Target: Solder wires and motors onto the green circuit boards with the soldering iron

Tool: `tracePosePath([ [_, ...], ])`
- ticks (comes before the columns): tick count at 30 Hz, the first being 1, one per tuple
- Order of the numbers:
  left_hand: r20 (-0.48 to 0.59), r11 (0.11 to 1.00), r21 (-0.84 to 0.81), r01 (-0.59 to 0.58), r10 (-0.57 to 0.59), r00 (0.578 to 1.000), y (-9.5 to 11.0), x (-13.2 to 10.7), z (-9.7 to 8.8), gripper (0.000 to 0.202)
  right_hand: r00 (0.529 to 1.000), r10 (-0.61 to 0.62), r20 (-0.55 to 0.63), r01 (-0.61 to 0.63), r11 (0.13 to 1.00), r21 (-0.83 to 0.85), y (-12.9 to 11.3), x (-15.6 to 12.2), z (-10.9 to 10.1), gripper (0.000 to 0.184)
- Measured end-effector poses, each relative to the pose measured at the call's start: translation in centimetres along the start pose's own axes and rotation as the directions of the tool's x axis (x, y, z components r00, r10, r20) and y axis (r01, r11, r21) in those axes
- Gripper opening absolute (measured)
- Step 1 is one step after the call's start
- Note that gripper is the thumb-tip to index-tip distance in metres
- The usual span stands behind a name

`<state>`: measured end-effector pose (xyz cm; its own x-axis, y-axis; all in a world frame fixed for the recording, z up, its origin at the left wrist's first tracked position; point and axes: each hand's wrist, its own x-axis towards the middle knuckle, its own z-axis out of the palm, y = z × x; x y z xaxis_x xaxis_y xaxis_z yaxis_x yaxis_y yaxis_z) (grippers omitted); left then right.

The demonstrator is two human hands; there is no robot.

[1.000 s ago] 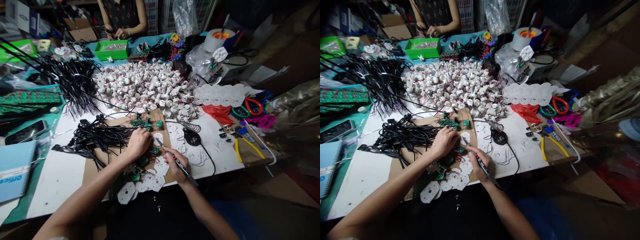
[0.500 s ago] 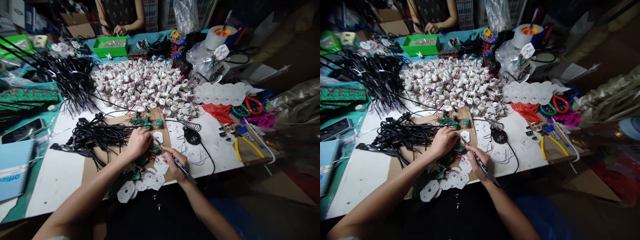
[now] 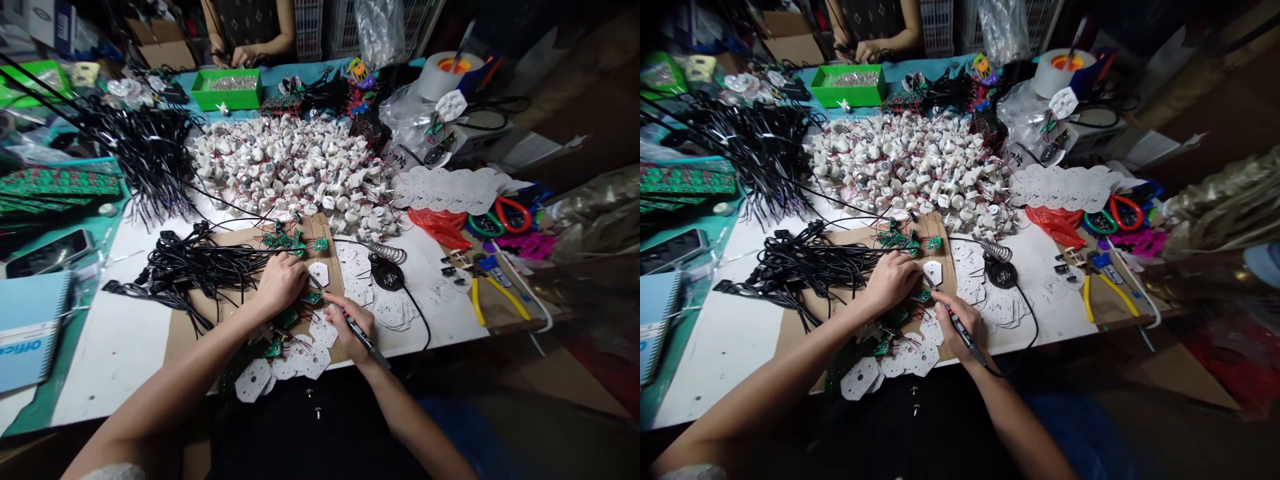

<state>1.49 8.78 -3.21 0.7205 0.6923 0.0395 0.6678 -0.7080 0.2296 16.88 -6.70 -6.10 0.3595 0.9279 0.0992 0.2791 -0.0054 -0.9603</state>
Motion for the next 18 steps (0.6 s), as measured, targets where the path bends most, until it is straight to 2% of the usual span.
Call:
tracePosePath([
  [6,0.003,1.000,-0.013,0.012,-0.012,1.000,0.1,0.1,0.0,0.027,1.000,0.018,-0.007,-0.018,0.999,0.038,-0.1,0.1,-0.1,0.030],
  [11,0.014,0.998,-0.064,0.027,-0.026,1.000,0.1,0.3,-0.5,0.025,0.996,0.062,-0.058,-0.057,0.995,0.084,-0.4,0.2,-0.2,0.032],
  [14,0.010,0.971,-0.236,0.042,-0.041,0.999,-0.5,0.2,-1.3,0.009,0.995,0.073,-0.073,-0.064,0.992,0.110,-0.2,0.2,-0.2,0.032],
  [16,0.019,0.903,-0.424,0.074,-0.072,0.997,-1.3,0.0,-1.9,0.023,0.995,0.070,-0.075,-0.061,0.990,0.125,0.0,0.2,-0.2,0.031],
  [18,0.038,0.788,-0.605,0.115,-0.116,0.993,-2.2,-0.2,-2.2,0.032,0.995,0.066,-0.080,-0.055,0.989,0.138,0.1,0.2,-0.1,0.030],
])
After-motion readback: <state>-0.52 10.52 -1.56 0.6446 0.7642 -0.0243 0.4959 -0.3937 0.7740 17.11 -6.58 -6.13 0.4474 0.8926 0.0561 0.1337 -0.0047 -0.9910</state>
